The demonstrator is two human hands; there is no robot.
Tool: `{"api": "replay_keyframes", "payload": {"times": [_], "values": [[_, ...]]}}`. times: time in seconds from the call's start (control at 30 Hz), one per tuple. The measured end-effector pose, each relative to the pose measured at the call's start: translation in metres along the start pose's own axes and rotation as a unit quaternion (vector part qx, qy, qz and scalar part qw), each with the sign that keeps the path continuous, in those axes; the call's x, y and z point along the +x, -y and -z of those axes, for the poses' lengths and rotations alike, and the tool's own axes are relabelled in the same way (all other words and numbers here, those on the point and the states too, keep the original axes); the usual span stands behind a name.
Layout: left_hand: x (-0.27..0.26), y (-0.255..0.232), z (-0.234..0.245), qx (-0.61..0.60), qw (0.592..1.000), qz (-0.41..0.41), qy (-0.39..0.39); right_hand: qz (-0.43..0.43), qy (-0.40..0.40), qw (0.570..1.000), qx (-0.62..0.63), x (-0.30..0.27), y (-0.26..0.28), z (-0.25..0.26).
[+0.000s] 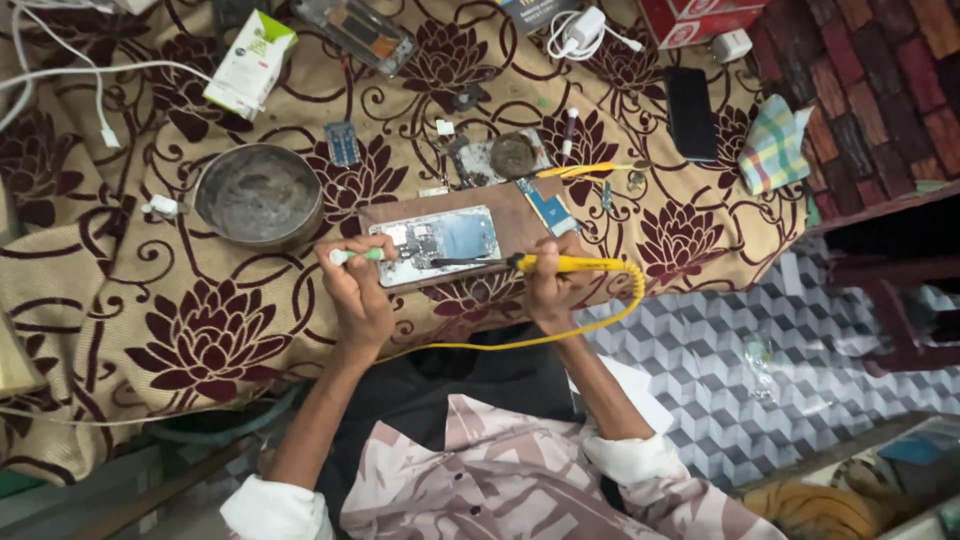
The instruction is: The person uses a soldering iron and a small tube of flux to work on a disassembled smartphone motherboard. They repeatedly apply flux and solder to various points on the circuit board while seated at a cluttered workbench.
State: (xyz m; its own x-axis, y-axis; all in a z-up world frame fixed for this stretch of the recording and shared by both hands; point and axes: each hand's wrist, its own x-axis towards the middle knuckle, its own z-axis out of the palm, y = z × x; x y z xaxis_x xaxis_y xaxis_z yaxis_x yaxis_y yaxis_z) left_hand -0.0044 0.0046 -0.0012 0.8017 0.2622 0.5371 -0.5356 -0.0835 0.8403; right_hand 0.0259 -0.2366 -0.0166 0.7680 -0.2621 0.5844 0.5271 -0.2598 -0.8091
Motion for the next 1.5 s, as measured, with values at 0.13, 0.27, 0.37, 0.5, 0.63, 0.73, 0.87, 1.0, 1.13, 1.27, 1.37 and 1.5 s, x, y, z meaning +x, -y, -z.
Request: {"api": "replay_keyframes", "payload": {"times": [0.13,0.27,0.37,0.5,0.63,0.73,0.87,1.0,1.13,1.27,1.37,1.5], "values": [[0.003,-0.002,0.002,-0.003,1.000,0.000,0.004,0.045,0.105,0.992,-0.054,0.019,0.049,0.000],[0.001,-0.003,0.000,0.008,1.000,0.016,-0.009,0.297,0.148,0.900,-0.284,0.029,0.099,-0.001],[0.001,-0.002,0.002,0.011,1.000,-0.003,0.002,0.305,0.181,0.897,-0.264,0.035,0.119,-0.014],[-0.004,-0.001,0.002,0.012,1.000,0.008,-0.002,0.392,0.206,0.845,-0.299,0.047,0.129,-0.012],[0.001,-0.001,0.001,-0.005,0.999,0.031,-0.003,0.382,0.174,0.839,-0.347,0.050,0.130,-0.014],[-0.003,0.000,0.001,0.012,1.000,0.023,-0.005,0.317,0.201,0.859,-0.348,0.033,0.125,-0.011],[0.000,0.002,-0.001,0.000,1.000,-0.017,0.013,0.312,0.180,0.860,-0.361,0.010,0.116,-0.005],[-0.006,0.000,0.000,0.016,1.000,-0.006,0.009,0.109,0.108,0.971,-0.181,-0.013,0.088,-0.002],[-0.004,0.004,0.001,0.014,1.000,0.011,0.000,-0.019,-0.069,0.997,-0.016,0.002,0.048,-0.002],[-0.006,0.010,0.000,0.016,1.000,-0.017,0.001,-0.086,-0.079,0.993,0.011,0.055,0.014,0.004],[-0.005,0.010,0.002,0.041,0.998,0.040,-0.020,-0.081,-0.058,0.995,-0.018,0.090,0.007,0.000],[-0.008,0.009,0.001,0.015,1.000,0.006,-0.005,-0.089,-0.034,0.995,0.001,0.098,0.012,-0.005]]}}
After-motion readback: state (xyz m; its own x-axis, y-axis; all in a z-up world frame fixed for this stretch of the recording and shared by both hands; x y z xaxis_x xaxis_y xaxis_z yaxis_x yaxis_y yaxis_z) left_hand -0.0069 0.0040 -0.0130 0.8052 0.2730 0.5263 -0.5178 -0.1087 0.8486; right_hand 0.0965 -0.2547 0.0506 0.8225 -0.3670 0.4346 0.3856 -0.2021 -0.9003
